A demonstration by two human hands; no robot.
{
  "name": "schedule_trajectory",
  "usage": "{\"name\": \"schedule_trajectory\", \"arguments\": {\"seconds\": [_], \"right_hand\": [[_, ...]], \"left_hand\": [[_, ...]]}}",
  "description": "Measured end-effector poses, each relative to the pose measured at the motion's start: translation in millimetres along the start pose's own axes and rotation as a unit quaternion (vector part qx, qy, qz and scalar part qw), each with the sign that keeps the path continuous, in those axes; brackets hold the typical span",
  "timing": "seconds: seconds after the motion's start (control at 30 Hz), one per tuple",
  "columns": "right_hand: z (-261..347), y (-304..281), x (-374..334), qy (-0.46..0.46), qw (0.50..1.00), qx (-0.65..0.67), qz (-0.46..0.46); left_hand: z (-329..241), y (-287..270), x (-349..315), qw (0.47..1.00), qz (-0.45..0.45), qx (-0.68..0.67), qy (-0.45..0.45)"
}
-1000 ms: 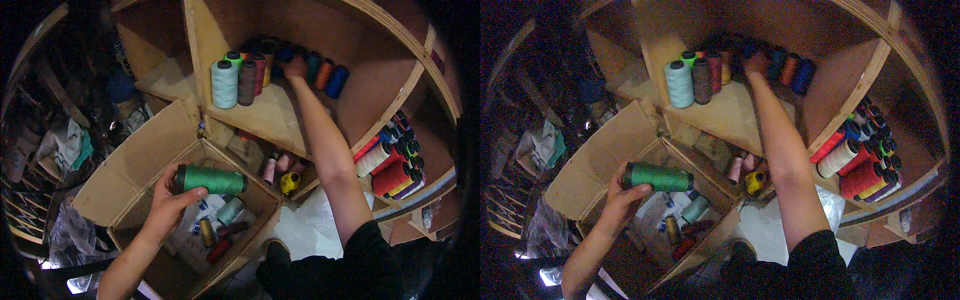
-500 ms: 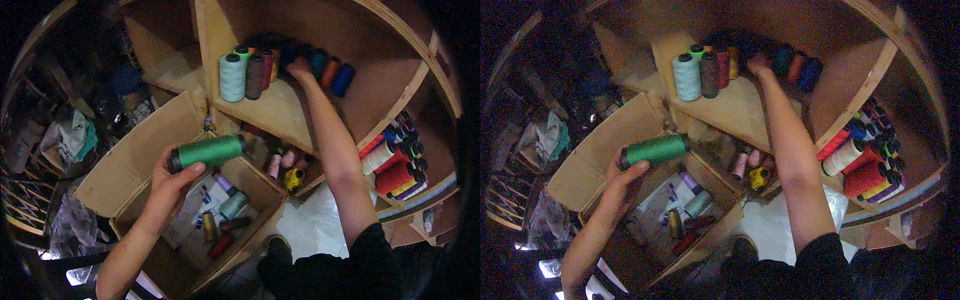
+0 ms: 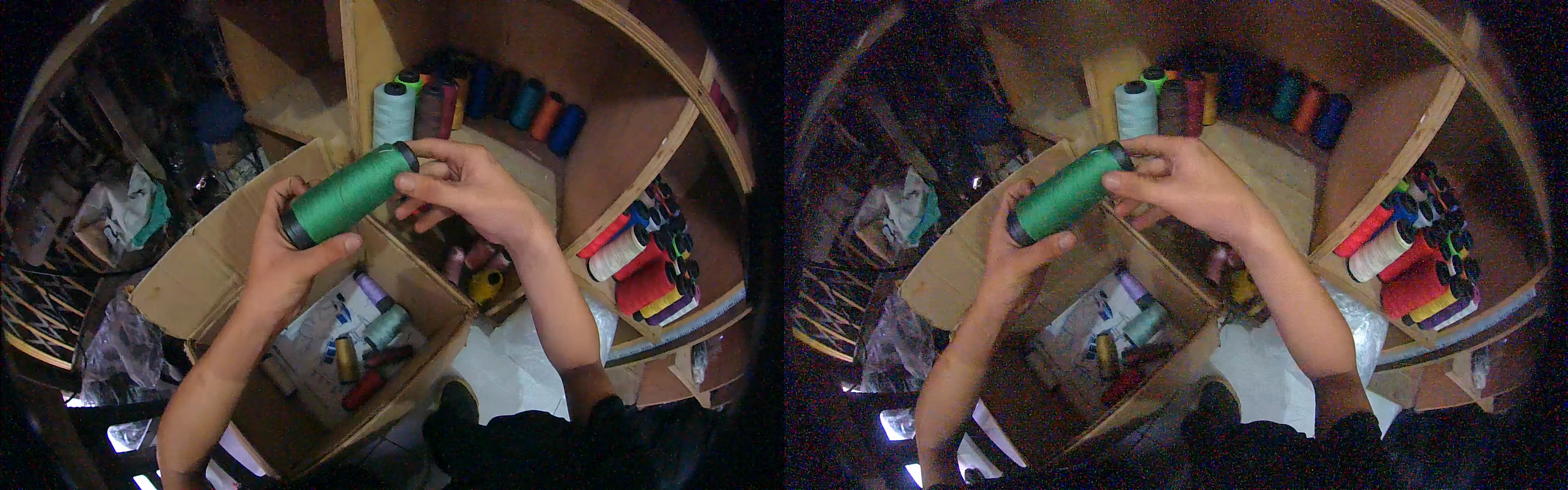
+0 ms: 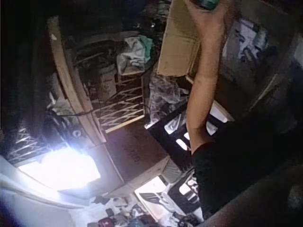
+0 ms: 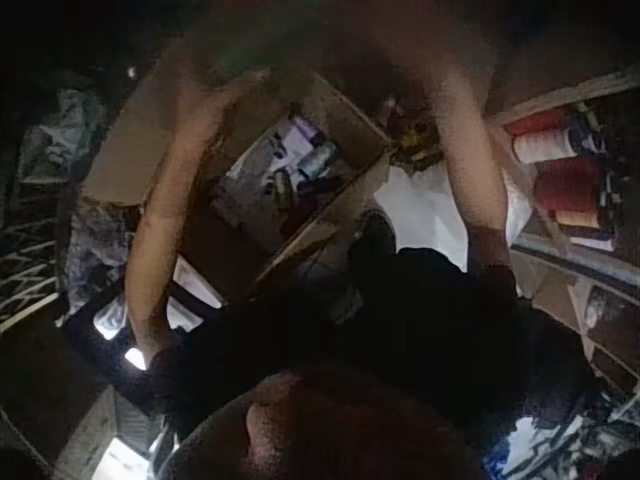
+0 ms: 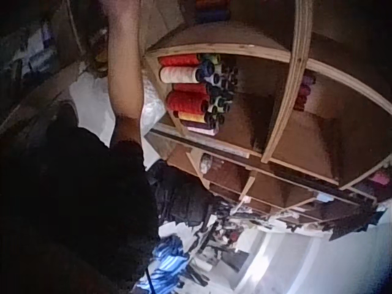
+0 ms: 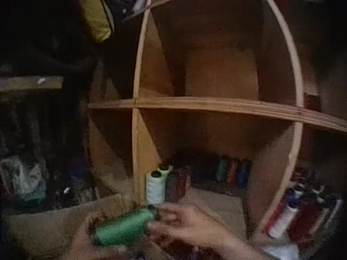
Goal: The person organizes spools of thread by picking them up from a box and placing them onto wooden shelves.
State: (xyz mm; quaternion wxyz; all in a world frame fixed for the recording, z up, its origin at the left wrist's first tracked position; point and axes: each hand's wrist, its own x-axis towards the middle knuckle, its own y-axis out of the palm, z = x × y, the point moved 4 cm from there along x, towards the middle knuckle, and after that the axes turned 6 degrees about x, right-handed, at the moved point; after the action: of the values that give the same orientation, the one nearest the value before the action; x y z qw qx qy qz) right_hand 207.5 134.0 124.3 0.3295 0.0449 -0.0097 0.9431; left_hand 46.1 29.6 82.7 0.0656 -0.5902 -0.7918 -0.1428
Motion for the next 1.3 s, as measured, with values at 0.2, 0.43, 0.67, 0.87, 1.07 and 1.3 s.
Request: {"name": "schedule_trajectory", "arguments": {"seconds": [0.2,0.43,0.67,0.87,1.07,1.3], "right_hand": [[9,-3,-6,-0.212,0.966,-0.146,-0.03],[10,-3,-4,-0.377,0.862,-0.333,-0.067],[11,-2,-5,-0.347,0.855,-0.341,-0.18],[2,-22,-26,-0.107,0.915,-0.384,-0.063],[-36,16,-15,-0.137,0.951,-0.266,-0.077],[-37,44,-3,-0.248,0.922,-0.24,-0.177]], "left_hand": [[-12,-2,-3,0.99,0.011,0.11,0.086],[-9,-1,-2,0.984,0.029,0.15,0.094],[-5,-7,-2,0.982,0.009,0.162,0.095],[-10,-15,1,0.982,-0.053,0.177,0.029],[4,-13,-1,0.994,-0.062,0.084,-0.021],[9,-1,0,0.995,-0.012,-0.091,-0.048]]}}
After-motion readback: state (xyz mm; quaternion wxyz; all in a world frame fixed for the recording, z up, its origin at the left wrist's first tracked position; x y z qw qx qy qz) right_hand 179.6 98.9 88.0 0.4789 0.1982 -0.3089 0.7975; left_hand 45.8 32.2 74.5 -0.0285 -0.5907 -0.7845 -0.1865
